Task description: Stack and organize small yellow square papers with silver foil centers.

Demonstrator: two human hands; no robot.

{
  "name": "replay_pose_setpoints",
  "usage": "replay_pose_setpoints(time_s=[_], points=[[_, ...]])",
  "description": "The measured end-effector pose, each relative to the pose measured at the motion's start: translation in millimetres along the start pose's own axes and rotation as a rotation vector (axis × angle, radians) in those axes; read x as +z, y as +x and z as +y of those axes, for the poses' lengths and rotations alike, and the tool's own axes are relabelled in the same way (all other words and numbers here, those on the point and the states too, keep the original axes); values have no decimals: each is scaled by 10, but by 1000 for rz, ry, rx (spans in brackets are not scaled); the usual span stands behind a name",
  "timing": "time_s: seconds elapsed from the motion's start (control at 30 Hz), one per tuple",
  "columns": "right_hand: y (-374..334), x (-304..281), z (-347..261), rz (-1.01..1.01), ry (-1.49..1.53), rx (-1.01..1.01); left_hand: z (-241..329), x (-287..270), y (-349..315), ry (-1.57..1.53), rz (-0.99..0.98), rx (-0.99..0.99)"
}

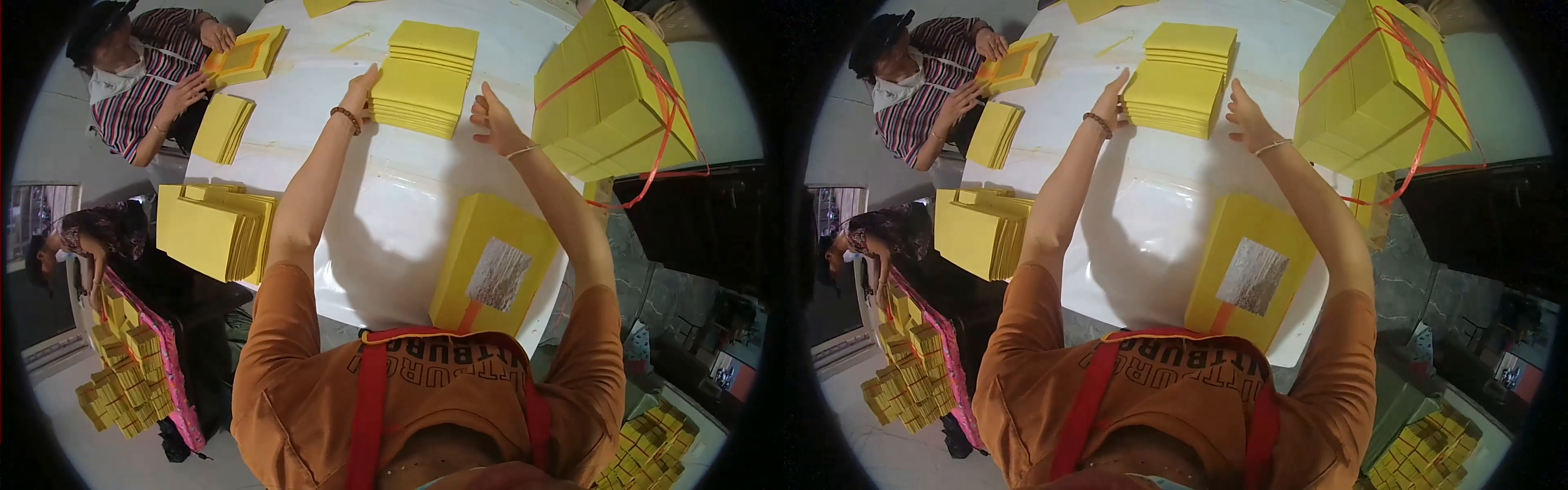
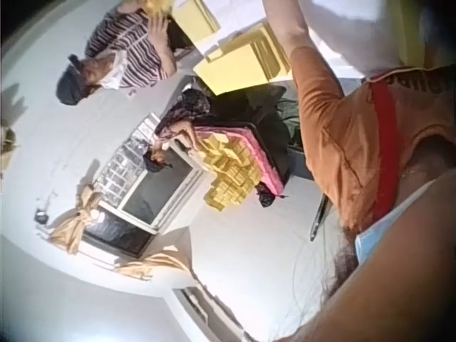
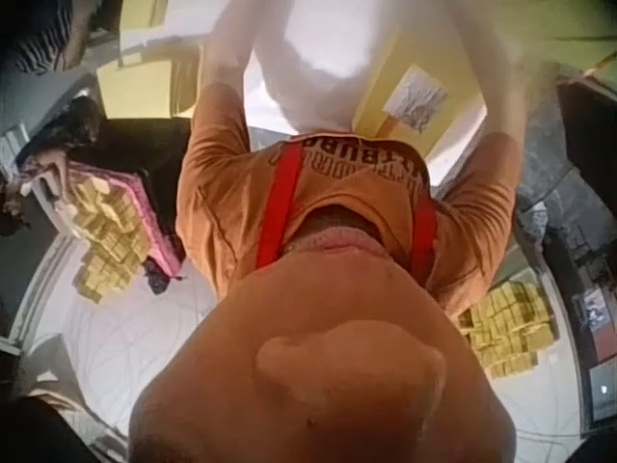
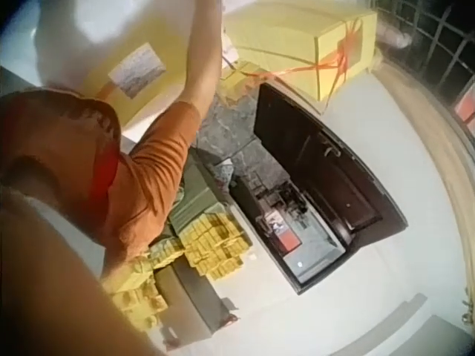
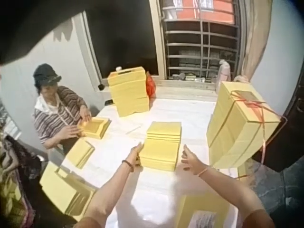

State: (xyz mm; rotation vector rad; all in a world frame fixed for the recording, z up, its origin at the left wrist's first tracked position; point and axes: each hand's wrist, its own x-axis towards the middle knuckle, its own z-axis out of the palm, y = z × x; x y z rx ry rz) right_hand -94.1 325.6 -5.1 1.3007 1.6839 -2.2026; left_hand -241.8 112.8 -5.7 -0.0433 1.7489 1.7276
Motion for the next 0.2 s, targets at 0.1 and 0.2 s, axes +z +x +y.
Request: replay_pose_setpoints(time_s=[0.1, 0.2], points=[[-631, -163, -47, -165, -70, -162, -55, -169, -192, -43, 242, -16], [-1171, -486, -47, -279, -390, -446, -218, -193, -388, -93, 357, 114]])
